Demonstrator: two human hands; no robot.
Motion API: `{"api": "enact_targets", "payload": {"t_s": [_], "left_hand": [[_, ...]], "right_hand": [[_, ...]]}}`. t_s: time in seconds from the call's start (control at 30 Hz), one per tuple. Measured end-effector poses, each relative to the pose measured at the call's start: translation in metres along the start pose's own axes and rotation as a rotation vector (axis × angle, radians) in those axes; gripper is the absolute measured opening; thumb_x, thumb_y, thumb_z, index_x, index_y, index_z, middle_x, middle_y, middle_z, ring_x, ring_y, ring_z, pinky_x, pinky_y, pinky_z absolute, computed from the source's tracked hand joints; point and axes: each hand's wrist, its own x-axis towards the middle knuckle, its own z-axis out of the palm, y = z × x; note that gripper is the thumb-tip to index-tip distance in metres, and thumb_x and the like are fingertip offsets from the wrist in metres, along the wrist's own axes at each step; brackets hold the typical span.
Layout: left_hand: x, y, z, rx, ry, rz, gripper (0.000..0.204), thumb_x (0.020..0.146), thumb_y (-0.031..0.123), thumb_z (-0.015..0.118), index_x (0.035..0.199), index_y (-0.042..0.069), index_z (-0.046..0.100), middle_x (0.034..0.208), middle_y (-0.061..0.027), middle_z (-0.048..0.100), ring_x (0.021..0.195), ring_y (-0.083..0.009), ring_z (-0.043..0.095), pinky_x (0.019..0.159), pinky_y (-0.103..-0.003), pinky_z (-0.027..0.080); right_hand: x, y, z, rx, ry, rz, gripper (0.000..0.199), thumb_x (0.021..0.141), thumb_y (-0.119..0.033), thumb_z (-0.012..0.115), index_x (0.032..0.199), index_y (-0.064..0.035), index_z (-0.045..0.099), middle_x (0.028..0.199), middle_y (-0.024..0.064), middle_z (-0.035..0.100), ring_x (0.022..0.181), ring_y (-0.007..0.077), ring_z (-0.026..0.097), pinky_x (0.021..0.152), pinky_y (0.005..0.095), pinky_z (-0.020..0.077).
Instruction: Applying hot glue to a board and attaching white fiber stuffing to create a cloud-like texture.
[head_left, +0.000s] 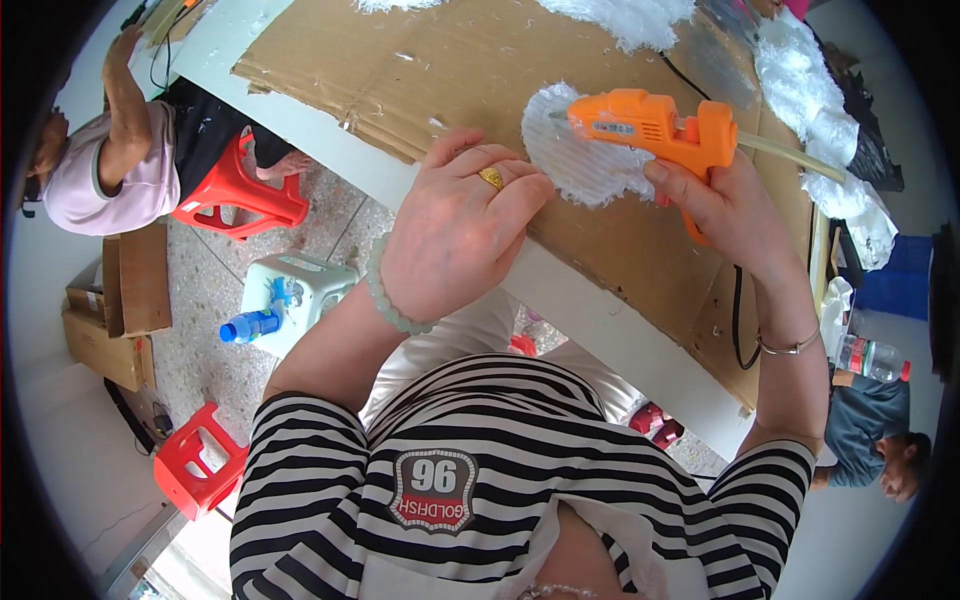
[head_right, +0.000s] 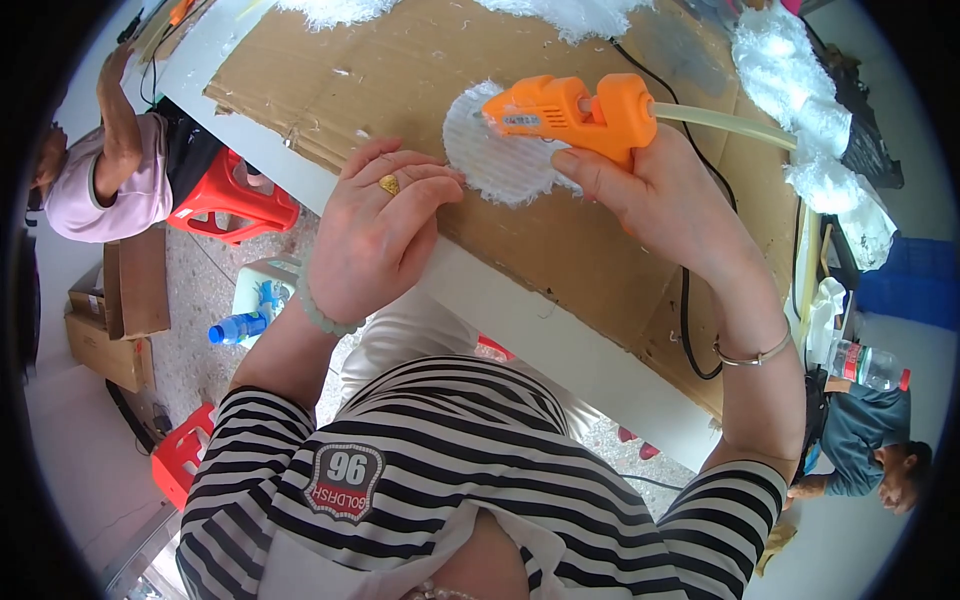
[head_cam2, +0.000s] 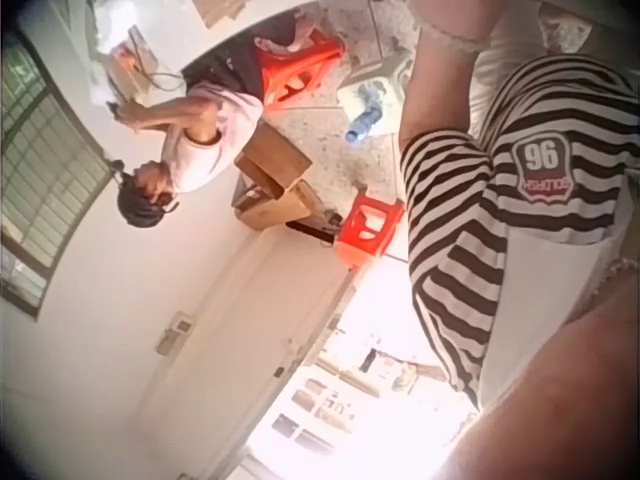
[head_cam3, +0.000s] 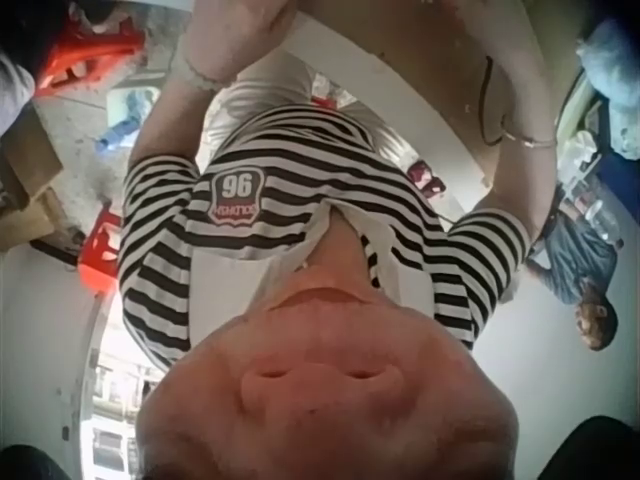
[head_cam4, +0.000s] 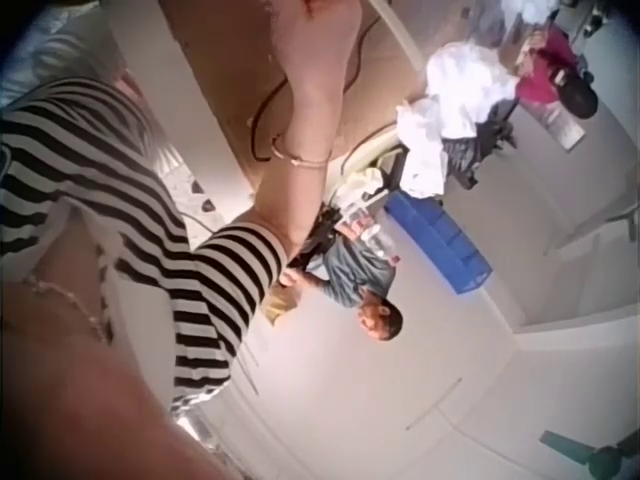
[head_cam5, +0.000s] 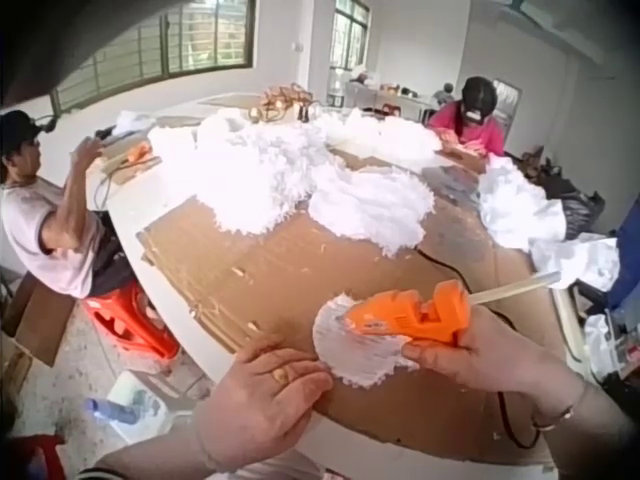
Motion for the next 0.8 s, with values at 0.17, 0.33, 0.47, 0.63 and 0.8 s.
{"api": "enact_targets", "payload": {"t_s": [0.17, 0.33, 0.47, 0.63, 0.8], "left_hand": [[-0.001, -0.001, 0.001, 0.012, 0.01, 0.003, 0.022, 0.064, -0.001, 0.061, 0.085, 0.004, 0.059, 0.08, -0.0061, 0.063, 0.084, -0.0242, 0.062, 0.086, -0.041, 0.043], [-0.001, -0.001, 0.002, 0.007, 0.017, 0.009, 0.022, 0.064, -0.001, 0.061, 0.085, 0.004, 0.059, 0.081, -0.006, 0.064, 0.083, -0.024, 0.062, 0.086, -0.041, 0.043], [-0.001, -0.002, 0.002, -0.002, 0.023, 0.008, 0.022, 0.063, 0.0, 0.061, 0.085, 0.004, 0.059, 0.081, -0.0058, 0.064, 0.083, -0.024, 0.062, 0.086, -0.041, 0.043], [-0.001, -0.002, 0.001, -0.008, 0.021, 0.005, 0.021, 0.064, 0.001, 0.062, 0.084, 0.005, 0.059, 0.081, -0.0058, 0.064, 0.083, -0.0239, 0.062, 0.086, -0.041, 0.043], [-0.002, -0.004, 0.003, -0.005, 0.028, 0.023, 0.021, 0.064, 0.001, 0.062, 0.084, 0.005, 0.059, 0.081, -0.0057, 0.064, 0.083, -0.0239, 0.062, 0.086, -0.042, 0.043]], "right_hand": [[0.001, 0.003, -0.002, -0.045, -0.084, 0.001, 0.025, 0.09, -0.023, 0.058, 0.101, -0.0012, 0.057, 0.077, 0.0012, 0.057, 0.072, 0.0085, 0.053, 0.065, 0.0235, 0.0427], [0.004, 0.002, 0.001, -0.022, -0.053, -0.043, 0.025, 0.09, -0.023, 0.058, 0.102, -0.0012, 0.056, 0.077, 0.0008, 0.056, 0.07, 0.0082, 0.051, 0.063, 0.0235, 0.0418], [0.004, -0.002, 0.002, -0.035, -0.024, -0.015, 0.027, 0.089, -0.024, 0.059, 0.103, -0.0021, 0.056, 0.073, -0.0006, 0.054, 0.062, 0.0063, 0.047, 0.055, 0.0219, 0.038], [0.004, -0.002, 0.003, -0.02, -0.011, 0.027, 0.027, 0.088, -0.026, 0.06, 0.103, -0.0035, 0.055, 0.069, -0.002, 0.053, 0.059, 0.0051, 0.044, 0.051, 0.021, 0.0352], [0.0, -0.006, 0.002, 0.0, -0.011, 0.063, 0.026, 0.088, -0.027, 0.061, 0.099, -0.0046, 0.054, 0.067, -0.0028, 0.052, 0.057, 0.005, 0.044, 0.05, 0.0211, 0.0351]]}}
